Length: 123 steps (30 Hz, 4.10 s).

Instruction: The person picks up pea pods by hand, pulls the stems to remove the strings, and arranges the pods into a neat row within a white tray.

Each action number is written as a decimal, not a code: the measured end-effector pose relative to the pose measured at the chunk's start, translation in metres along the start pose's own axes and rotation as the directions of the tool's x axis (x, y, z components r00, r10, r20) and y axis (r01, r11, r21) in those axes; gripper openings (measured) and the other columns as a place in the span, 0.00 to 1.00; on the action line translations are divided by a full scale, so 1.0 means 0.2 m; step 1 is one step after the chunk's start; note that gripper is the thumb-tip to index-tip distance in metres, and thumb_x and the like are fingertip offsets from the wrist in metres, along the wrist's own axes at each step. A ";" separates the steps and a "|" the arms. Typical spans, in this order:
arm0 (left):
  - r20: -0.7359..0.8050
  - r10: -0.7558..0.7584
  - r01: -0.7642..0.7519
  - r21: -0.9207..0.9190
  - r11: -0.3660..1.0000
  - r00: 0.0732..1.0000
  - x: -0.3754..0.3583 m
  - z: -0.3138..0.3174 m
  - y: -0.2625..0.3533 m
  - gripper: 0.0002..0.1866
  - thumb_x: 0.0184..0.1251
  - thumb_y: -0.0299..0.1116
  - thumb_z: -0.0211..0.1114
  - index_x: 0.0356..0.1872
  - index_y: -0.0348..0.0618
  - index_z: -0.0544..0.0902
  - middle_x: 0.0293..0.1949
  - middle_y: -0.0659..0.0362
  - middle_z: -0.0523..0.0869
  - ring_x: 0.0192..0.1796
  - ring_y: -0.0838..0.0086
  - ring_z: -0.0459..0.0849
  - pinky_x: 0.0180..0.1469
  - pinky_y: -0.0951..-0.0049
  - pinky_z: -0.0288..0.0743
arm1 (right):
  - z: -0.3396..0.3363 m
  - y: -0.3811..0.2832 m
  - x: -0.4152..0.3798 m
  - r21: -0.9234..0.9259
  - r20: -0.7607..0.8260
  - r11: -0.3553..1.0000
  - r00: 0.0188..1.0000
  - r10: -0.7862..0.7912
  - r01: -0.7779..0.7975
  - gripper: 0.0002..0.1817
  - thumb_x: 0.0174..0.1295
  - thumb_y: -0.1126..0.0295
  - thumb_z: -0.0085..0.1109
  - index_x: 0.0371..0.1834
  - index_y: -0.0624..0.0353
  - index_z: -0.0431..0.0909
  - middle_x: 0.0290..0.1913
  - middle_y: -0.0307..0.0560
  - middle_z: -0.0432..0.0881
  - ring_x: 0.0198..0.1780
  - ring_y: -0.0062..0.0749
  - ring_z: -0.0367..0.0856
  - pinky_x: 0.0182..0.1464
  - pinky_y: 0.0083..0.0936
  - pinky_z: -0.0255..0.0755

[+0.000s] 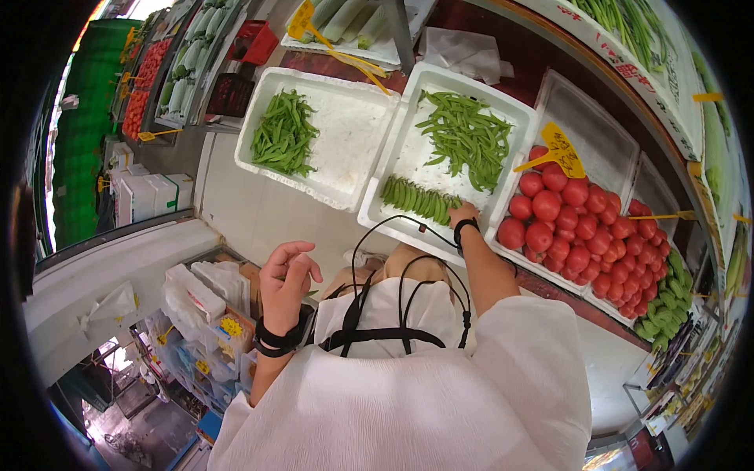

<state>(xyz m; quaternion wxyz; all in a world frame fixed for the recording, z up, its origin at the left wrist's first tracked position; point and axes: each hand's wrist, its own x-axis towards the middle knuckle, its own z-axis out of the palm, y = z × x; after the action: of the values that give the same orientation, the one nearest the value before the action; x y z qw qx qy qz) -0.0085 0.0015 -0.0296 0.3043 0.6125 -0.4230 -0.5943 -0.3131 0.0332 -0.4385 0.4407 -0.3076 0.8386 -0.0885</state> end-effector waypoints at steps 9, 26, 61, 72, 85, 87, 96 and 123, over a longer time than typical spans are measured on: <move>0.015 0.027 -0.027 0.003 1.000 1.000 -0.01 -0.01 -0.02 0.10 0.70 0.26 0.51 0.48 0.37 0.77 0.23 0.61 0.80 0.18 0.91 0.60 0.21 0.87 0.52 | 0.19 0.19 0.14 -0.104 -0.059 0.995 0.998 -0.009 0.003 0.21 0.56 0.60 0.62 0.46 0.66 0.77 0.36 0.54 0.81 0.32 0.39 0.80 0.38 0.32 0.75; 0.016 -0.002 0.008 -0.361 0.933 1.000 0.00 -0.05 -0.03 0.13 0.66 0.27 0.52 0.49 0.36 0.76 0.27 0.58 0.78 0.19 0.85 0.62 0.22 0.84 0.55 | -0.22 -0.29 -0.27 0.427 -0.063 0.903 0.998 -0.018 0.043 0.16 0.56 0.60 0.65 0.36 0.63 0.78 0.23 0.47 0.81 0.22 0.33 0.80 0.25 0.29 0.72; -0.032 0.075 -0.074 -0.739 0.669 0.997 -0.06 -0.08 0.12 0.11 0.66 0.28 0.53 0.48 0.44 0.75 0.44 0.57 0.78 0.38 0.77 0.72 0.41 0.76 0.66 | -0.66 -1.29 -1.54 0.921 0.331 0.376 0.707 -0.625 -0.100 0.06 0.64 0.72 0.58 0.39 0.64 0.74 0.19 0.35 0.71 0.16 0.16 0.66 0.18 0.16 0.58; 0.077 -0.032 0.082 -0.825 0.559 0.997 -0.03 -0.10 0.06 0.09 0.70 0.27 0.49 0.48 0.43 0.74 0.32 0.61 0.75 0.19 0.84 0.62 0.16 0.85 0.56 | -0.67 -0.61 -0.63 0.851 0.153 0.522 0.977 -0.146 -0.055 0.10 0.61 0.68 0.61 0.25 0.56 0.71 0.20 0.36 0.71 0.18 0.20 0.67 0.18 0.17 0.59; 0.062 -0.146 0.141 -0.771 0.621 0.987 -0.02 -0.06 0.05 0.10 0.70 0.28 0.49 0.48 0.44 0.74 0.28 0.63 0.72 0.17 0.85 0.60 0.15 0.86 0.54 | -0.22 -0.06 -0.17 0.267 0.060 0.961 0.996 0.059 -0.073 0.11 0.53 0.67 0.58 0.25 0.65 0.79 0.18 0.48 0.80 0.16 0.30 0.78 0.20 0.28 0.72; 0.053 -0.153 0.138 -0.769 0.624 0.987 -0.01 -0.06 0.05 0.10 0.70 0.27 0.49 0.48 0.44 0.74 0.28 0.63 0.72 0.17 0.85 0.61 0.15 0.86 0.54 | -0.19 -0.09 -0.17 0.233 0.051 0.970 0.996 0.066 -0.077 0.10 0.53 0.68 0.57 0.29 0.66 0.79 0.19 0.49 0.80 0.18 0.32 0.80 0.21 0.29 0.73; 0.044 -0.144 0.124 -0.781 0.612 0.989 -0.01 -0.07 0.04 0.10 0.70 0.27 0.48 0.48 0.43 0.73 0.28 0.62 0.72 0.17 0.84 0.61 0.15 0.85 0.54 | 0.00 0.07 0.05 -0.033 -0.019 0.999 1.000 -0.013 0.012 0.11 0.53 0.69 0.58 0.33 0.68 0.79 0.24 0.54 0.82 0.21 0.36 0.82 0.25 0.30 0.76; 0.289 0.036 0.261 -0.904 0.340 0.957 0.11 -0.03 0.10 0.15 0.64 0.33 0.53 0.49 0.41 0.76 0.42 0.55 0.77 0.37 0.71 0.72 0.39 0.73 0.69 | -0.71 -0.87 -1.12 0.712 0.092 0.651 0.884 -0.459 0.264 0.07 0.62 0.71 0.61 0.39 0.61 0.74 0.21 0.34 0.73 0.16 0.14 0.67 0.17 0.14 0.59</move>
<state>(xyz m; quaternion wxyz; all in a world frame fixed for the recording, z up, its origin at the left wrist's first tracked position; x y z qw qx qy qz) -0.0080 -0.0267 -0.0224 0.4989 0.2736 0.0000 -0.8223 -0.2541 0.0104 -0.1272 0.6029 -0.2954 0.6006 -0.4343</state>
